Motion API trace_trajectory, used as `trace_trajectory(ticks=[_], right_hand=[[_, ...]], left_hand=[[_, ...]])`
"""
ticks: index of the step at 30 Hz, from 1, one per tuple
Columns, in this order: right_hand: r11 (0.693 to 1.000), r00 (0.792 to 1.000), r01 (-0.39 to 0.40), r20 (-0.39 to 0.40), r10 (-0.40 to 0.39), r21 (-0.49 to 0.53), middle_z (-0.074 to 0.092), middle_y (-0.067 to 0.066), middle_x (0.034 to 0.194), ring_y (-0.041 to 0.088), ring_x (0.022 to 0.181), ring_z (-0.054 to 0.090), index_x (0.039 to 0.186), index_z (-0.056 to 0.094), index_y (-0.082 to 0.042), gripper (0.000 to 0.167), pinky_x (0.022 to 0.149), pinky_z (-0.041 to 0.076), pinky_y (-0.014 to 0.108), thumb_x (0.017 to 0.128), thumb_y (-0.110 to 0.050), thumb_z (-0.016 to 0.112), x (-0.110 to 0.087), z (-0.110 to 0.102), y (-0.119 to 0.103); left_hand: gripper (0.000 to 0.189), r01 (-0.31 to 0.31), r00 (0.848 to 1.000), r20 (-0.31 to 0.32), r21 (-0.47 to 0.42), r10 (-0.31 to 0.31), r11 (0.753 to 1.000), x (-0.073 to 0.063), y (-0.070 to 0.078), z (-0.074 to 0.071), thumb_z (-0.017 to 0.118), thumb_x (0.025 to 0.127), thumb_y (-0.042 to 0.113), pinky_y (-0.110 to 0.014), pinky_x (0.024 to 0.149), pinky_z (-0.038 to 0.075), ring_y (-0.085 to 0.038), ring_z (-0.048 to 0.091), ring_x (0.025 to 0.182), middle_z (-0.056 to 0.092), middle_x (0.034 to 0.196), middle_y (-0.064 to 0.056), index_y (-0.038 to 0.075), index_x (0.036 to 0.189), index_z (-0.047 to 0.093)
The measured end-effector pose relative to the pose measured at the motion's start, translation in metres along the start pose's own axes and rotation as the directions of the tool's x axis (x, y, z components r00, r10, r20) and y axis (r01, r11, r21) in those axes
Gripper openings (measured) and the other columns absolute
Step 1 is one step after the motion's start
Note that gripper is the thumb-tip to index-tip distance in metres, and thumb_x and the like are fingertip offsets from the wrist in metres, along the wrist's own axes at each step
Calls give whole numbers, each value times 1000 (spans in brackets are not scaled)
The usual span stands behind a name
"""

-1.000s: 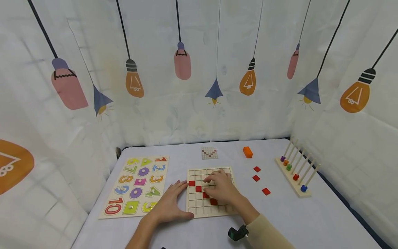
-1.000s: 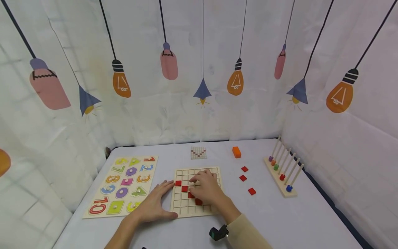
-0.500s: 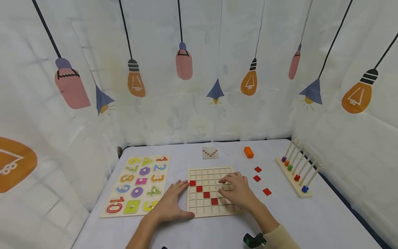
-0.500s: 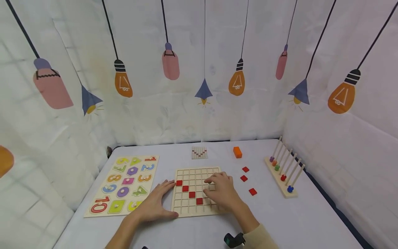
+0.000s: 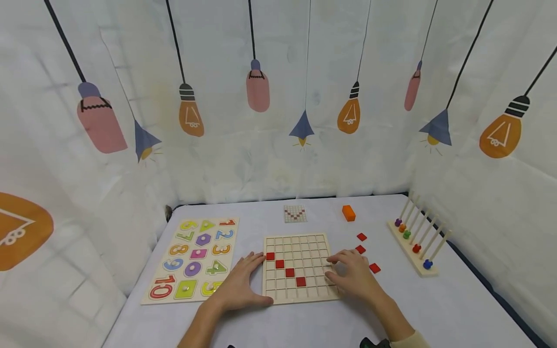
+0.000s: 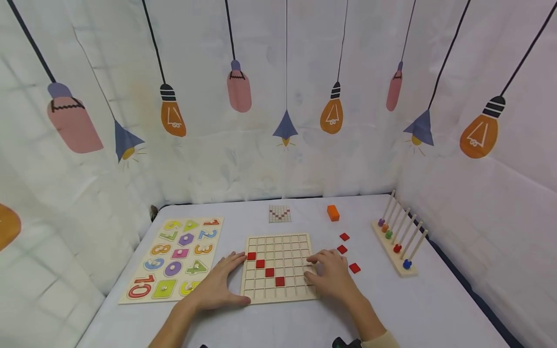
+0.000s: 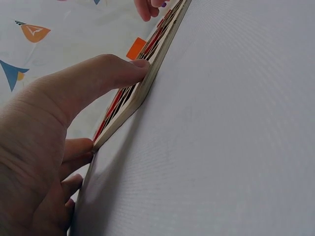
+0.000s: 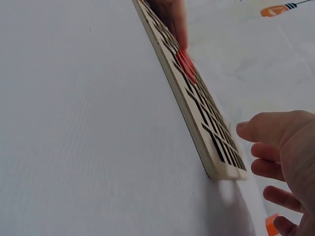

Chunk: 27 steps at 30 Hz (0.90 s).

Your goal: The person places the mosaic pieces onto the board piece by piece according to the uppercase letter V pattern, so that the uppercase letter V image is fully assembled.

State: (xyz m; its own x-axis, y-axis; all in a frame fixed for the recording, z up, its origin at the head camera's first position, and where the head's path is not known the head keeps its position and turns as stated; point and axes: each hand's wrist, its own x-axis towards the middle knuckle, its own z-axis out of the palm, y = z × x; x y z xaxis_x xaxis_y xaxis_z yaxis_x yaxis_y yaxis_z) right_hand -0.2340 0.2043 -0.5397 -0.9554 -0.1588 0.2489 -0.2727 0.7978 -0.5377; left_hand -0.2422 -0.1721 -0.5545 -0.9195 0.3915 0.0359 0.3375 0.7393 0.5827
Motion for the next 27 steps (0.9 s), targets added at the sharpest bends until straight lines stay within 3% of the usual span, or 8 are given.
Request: trace_trajectory(ticks=[6, 15, 27], right_hand=[[997, 997, -71, -3, 71, -25, 77, -10, 113, 22, 123, 59, 118, 83, -27, 30, 97, 41, 49, 90, -30, 94, -13, -16, 19], [989, 991, -132, -28, 131, -63, 78, -4, 123, 27, 125, 59, 120, 82, -25, 32, 96, 43, 52, 91, -33, 93, -22, -38, 41], [963, 967, -255, -8, 255, -91, 74, 10, 133, 36, 127, 56, 128, 80, -16, 43, 102, 50, 66, 93, -40, 89, -29, -56, 64]], left_hand=[[130, -2, 1000, 2, -6, 2, 1000, 0, 0, 1, 92, 66, 79, -62, 143, 17, -31, 24, 174, 41, 180, 3, 20, 171, 44], [130, 6, 1000, 1, -8, -6, 1000, -2, 2, -1, 93, 66, 79, -61, 143, 17, -31, 24, 174, 41, 180, 2, 19, 171, 45], [128, 2, 1000, 3, -14, -2, 1000, -1, 2, -1, 93, 66, 77, -62, 143, 16, -32, 25, 174, 42, 179, 2, 20, 171, 45]])
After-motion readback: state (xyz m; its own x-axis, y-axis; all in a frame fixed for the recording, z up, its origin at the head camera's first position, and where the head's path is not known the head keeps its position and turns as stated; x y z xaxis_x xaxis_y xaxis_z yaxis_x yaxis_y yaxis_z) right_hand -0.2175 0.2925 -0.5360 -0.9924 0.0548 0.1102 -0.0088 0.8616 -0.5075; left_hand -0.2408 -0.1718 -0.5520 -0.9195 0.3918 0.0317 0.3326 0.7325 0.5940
